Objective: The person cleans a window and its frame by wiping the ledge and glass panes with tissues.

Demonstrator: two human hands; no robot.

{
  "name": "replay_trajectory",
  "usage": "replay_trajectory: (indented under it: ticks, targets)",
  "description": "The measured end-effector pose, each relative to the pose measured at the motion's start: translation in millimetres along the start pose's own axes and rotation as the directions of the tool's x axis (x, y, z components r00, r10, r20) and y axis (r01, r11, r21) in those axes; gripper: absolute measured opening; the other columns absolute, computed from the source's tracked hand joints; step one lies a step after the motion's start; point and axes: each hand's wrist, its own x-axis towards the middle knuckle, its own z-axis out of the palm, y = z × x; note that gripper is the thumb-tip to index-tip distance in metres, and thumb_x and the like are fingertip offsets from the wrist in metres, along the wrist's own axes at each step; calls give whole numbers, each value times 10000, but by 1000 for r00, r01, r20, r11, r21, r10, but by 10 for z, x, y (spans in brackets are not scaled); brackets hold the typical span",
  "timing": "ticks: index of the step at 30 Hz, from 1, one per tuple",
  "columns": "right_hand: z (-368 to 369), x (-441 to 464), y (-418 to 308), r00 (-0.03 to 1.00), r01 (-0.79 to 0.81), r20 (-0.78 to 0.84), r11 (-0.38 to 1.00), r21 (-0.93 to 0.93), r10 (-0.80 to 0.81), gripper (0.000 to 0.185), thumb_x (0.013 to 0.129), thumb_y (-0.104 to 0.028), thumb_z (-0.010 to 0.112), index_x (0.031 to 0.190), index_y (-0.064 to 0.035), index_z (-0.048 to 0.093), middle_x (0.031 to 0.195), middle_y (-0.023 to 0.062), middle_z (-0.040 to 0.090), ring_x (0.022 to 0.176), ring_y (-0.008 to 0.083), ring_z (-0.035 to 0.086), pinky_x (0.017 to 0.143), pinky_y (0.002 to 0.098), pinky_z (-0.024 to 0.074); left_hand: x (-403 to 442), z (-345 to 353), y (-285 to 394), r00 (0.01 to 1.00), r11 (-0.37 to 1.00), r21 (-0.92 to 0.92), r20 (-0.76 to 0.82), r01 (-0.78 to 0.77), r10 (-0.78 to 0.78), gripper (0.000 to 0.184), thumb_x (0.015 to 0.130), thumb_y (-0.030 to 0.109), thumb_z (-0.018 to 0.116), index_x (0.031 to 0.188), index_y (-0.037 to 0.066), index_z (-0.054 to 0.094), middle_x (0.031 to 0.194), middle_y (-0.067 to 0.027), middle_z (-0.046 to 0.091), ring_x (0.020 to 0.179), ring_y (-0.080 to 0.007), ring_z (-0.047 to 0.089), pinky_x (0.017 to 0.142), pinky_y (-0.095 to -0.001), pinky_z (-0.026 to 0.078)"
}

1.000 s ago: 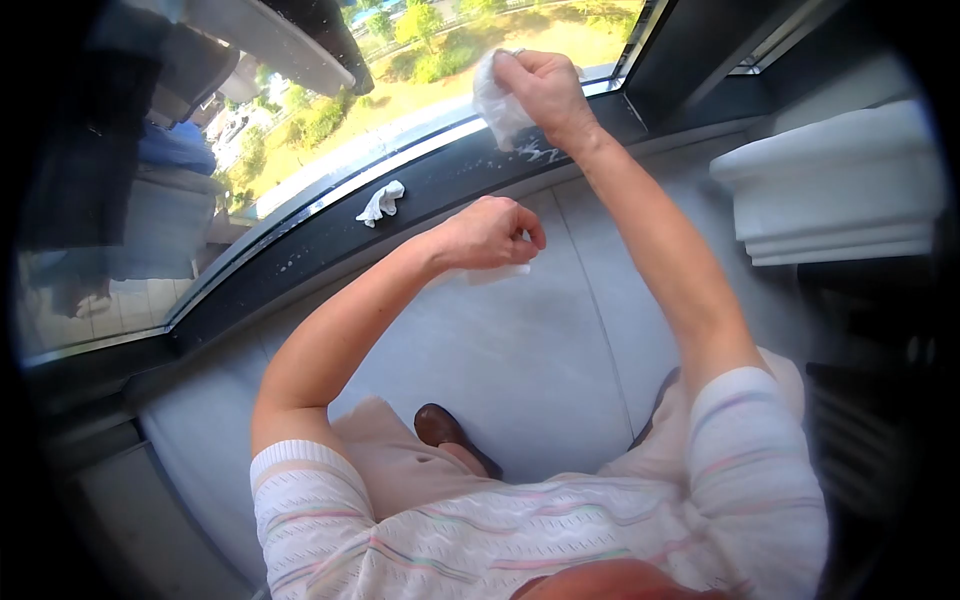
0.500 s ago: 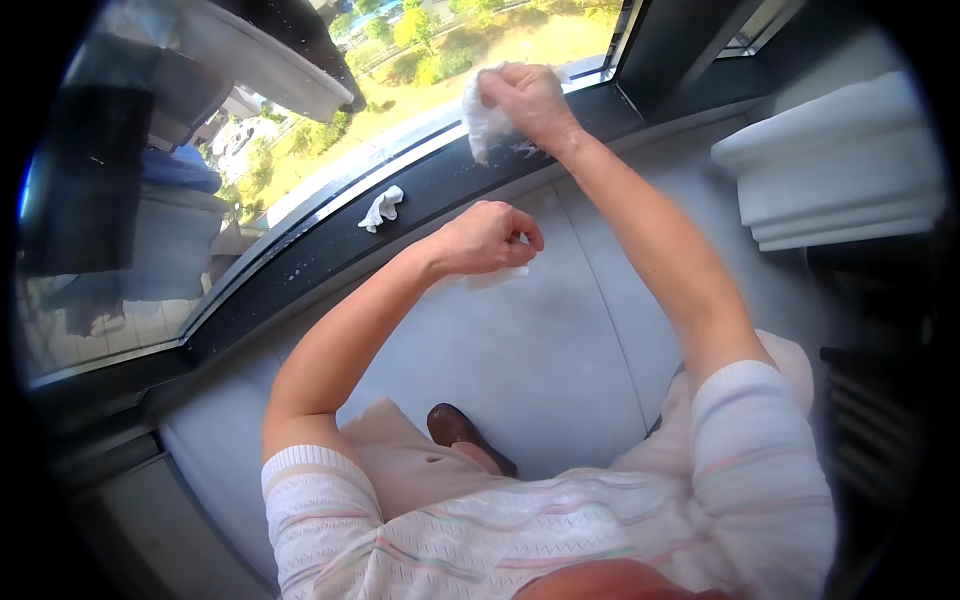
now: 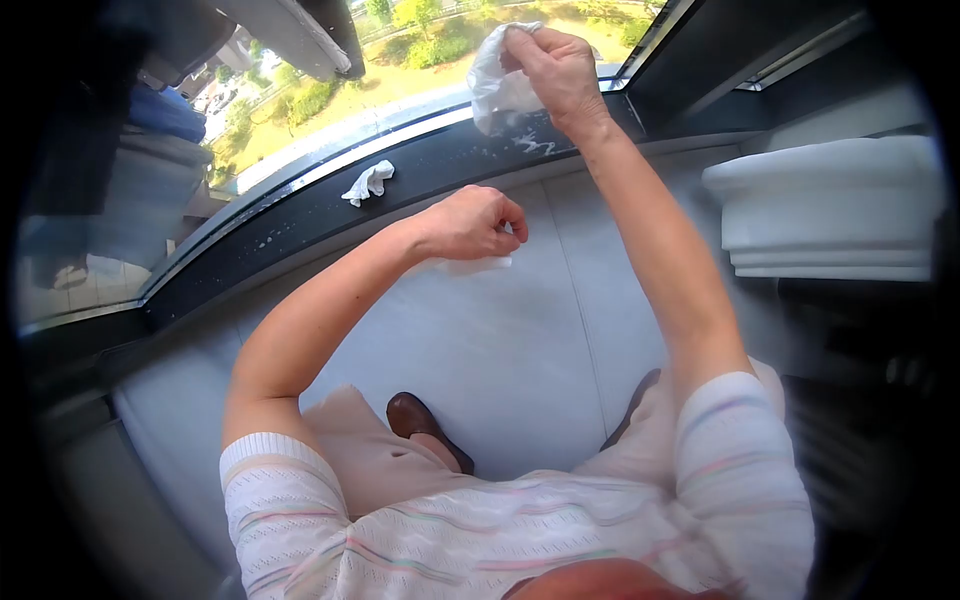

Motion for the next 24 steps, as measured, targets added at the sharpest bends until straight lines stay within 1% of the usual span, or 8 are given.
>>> replay_trajectory:
  ticks: [3, 4, 5, 11, 12, 15, 20, 24]
  targets:
    - [-122, -19, 172, 999, -49, -23, 990, -129, 47, 198, 789, -171, 589, 715, 7, 633, 674, 15, 602, 606, 72, 522, 562, 207, 415, -26, -51, 83, 1000, 1000, 20, 24, -17, 16, 220, 747, 147, 546, 917, 32, 627, 742, -94, 610, 676, -184, 569, 662, -291, 453]
    - [-271, -12, 397, 998, 46, -33, 947, -317, -60, 239, 777, -195, 585, 664, 7, 646, 638, 47, 630, 587, 84, 553, 568, 234, 442, -37, -72, 106, 1000, 1000, 17, 12, -19, 19, 221, 746, 146, 544, 915, 30, 627, 740, -96, 608, 674, -183, 568, 660, -290, 452]
    - [-342, -22, 533, 993, -54, -111, 978, -202, 32, 222, 769, -179, 592, 655, 4, 645, 631, 35, 619, 587, 79, 534, 568, 229, 432, -50, -96, 111, 1000, 1000, 12, -3, -18, 18, 221, 745, 145, 542, 912, 28, 628, 737, -97, 606, 673, -183, 567, 659, -290, 451]
    - [-424, 53, -88, 989, -30, -141, 999, 42, 36, 207, 796, -153, 597, 675, 13, 628, 684, 52, 622, 613, 85, 546, 577, 212, 422, -74, -105, 128, 1000, 999, -43, -22, 1, -2, 219, 724, 132, 535, 882, 19, 637, 763, -122, 611, 732, -227, 581, 690, -304, 457]
    - [-480, 70, 21, 994, -23, -101, 999, 46, 28, 152, 794, -193, 610, 748, -54, 651, 678, -16, 594, 628, 57, 524, 596, 197, 398, -70, -106, 136, 1000, 999, -43, -13, 6, -7, 217, 715, 127, 534, 870, 19, 641, 782, -134, 616, 762, -248, 588, 708, -311, 461]
    - [-618, 15, 294, 972, -128, -213, 984, -123, 100, 164, 790, -135, 592, 738, 15, 632, 695, 45, 629, 618, 95, 562, 592, 230, 433, -29, -114, 105, 995, 996, 3, -43, -95, 95, 223, 744, 137, 536, 906, 14, 629, 713, -104, 594, 675, -191, 567, 644, -295, 448]
    - [-697, 48, 165, 940, -295, -201, 952, -79, 274, 251, 766, -298, 624, 705, -54, 616, 677, 17, 622, 636, 97, 578, 553, 248, 422, 35, -178, 161, 993, 996, -19, -86, -88, 86, 232, 741, 142, 534, 908, 9, 625, 698, -105, 588, 668, -192, 566, 641, -301, 447]
    - [-685, 43, 21, 939, -299, -169, 954, 22, 298, 304, 781, -375, 641, 760, -76, 594, 694, 5, 581, 654, 96, 568, 531, 268, 479, 119, -194, 178, 988, 992, -16, -101, -122, 120, 242, 733, 143, 533, 913, 9, 622, 693, -103, 589, 660, -192, 566, 634, -302, 449]
